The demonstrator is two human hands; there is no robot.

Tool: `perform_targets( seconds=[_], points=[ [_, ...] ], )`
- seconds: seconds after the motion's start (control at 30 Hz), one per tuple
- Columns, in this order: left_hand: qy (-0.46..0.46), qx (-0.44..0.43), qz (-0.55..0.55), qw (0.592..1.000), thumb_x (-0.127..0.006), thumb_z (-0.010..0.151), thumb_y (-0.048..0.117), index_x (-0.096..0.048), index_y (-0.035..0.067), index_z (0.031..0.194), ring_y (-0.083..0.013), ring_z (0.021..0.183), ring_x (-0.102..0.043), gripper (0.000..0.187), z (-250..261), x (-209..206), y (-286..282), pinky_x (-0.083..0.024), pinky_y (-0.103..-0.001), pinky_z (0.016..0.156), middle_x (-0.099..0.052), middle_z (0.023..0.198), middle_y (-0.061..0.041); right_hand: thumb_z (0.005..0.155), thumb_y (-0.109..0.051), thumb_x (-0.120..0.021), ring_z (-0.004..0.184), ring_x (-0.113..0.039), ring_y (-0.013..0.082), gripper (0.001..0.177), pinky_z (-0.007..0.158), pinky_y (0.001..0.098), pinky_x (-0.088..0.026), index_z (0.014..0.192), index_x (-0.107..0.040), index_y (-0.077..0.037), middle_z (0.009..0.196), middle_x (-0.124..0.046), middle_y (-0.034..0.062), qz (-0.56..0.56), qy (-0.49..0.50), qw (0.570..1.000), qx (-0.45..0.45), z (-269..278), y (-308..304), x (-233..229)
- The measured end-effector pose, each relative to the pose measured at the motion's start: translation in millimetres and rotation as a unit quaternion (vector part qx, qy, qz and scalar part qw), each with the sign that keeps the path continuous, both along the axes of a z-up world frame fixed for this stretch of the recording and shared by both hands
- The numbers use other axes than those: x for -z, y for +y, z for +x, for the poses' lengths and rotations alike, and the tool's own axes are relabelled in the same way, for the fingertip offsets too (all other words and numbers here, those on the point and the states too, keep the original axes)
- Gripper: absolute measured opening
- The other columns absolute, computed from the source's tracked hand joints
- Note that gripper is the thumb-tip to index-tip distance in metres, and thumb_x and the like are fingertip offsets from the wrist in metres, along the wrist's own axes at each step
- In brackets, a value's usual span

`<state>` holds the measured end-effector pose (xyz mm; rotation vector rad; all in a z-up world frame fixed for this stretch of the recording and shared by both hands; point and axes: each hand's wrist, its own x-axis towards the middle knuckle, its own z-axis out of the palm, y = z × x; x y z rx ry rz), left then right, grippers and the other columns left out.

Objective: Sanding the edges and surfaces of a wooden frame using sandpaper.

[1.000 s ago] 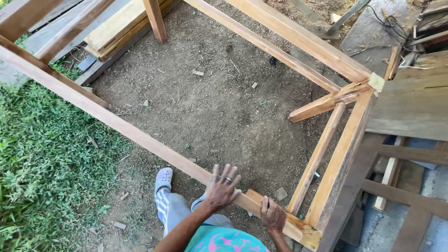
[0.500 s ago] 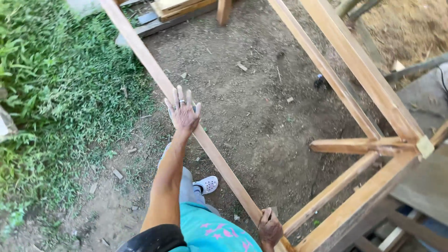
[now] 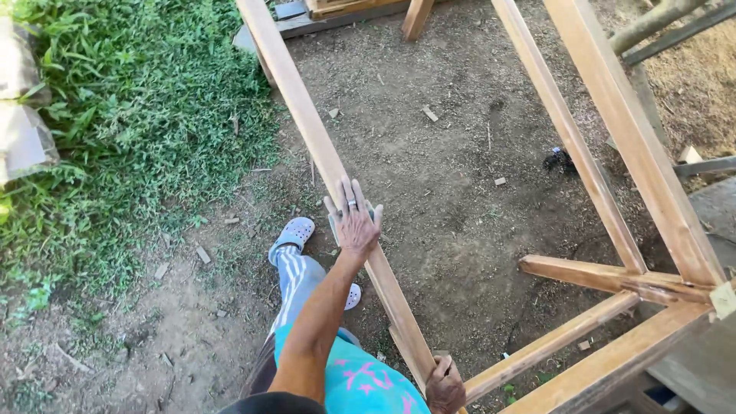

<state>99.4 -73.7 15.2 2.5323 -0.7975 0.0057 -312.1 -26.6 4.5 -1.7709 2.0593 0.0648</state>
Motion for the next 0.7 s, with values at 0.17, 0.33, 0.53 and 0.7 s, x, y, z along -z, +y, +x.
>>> perform_targets(
  seconds=[0.17,0.33,0.53,0.7],
  points=[
    [-0.01,-0.043,0.021,0.999,-0.053,0.101,0.054,-0.022,-0.007,0.161,-0.0362,0.161,-0.002,0.091,56.5,0.8,-19.4,-0.001,-0.063,0.127,-0.01,0.171,-0.024,0.106,-0.047,-0.044,0.094,-0.073,0.038,0.045,0.079,0.0507,-0.057,0.099,-0.083,-0.025,0.094,-0.078,0.0125,-0.007,0.023,1.0,0.008,0.6,-0.3,-4.6],
    [0.003,-0.066,0.017,0.998,-0.053,0.1,0.053,-0.017,-0.008,0.161,-0.0368,0.16,-0.001,0.094,118.2,-0.3,-35.3,0.0,-0.064,0.126,-0.009,0.171,-0.024,0.104,-0.043,-0.044,0.089,-0.076,0.0333,0.046,0.077,0.0469,-0.058,0.097,-0.081,-0.017,0.09,-0.078,0.0126,-0.02,-0.044,0.999,-0.022,-10.0,-3.3,7.7],
    [0.011,-0.097,0.004,0.995,-0.057,0.099,0.053,-0.011,-0.008,0.162,-0.0384,0.159,0.0,0.099,174.4,11.8,-50.6,0.0,-0.064,0.126,-0.005,0.171,-0.025,0.107,-0.04,-0.042,0.077,-0.075,0.0292,0.052,0.073,0.0425,-0.059,0.087,-0.079,-0.009,0.079,-0.078,0.0116,-0.067,-0.159,0.984,-0.037,-67.8,-8.0,89.9],
    [-0.005,-0.102,-0.012,0.995,-0.06,0.098,0.053,-0.009,-0.009,0.162,-0.04,0.16,0.001,0.103,224.0,15.6,-54.9,-0.001,-0.064,0.127,-0.004,0.171,-0.026,0.108,-0.038,-0.039,0.071,-0.076,0.0254,0.054,0.071,0.0396,-0.061,0.085,-0.077,-0.006,0.079,-0.08,0.0111,-0.036,-0.246,0.964,-0.09,-86.9,-25.9,130.9]
  ],
)
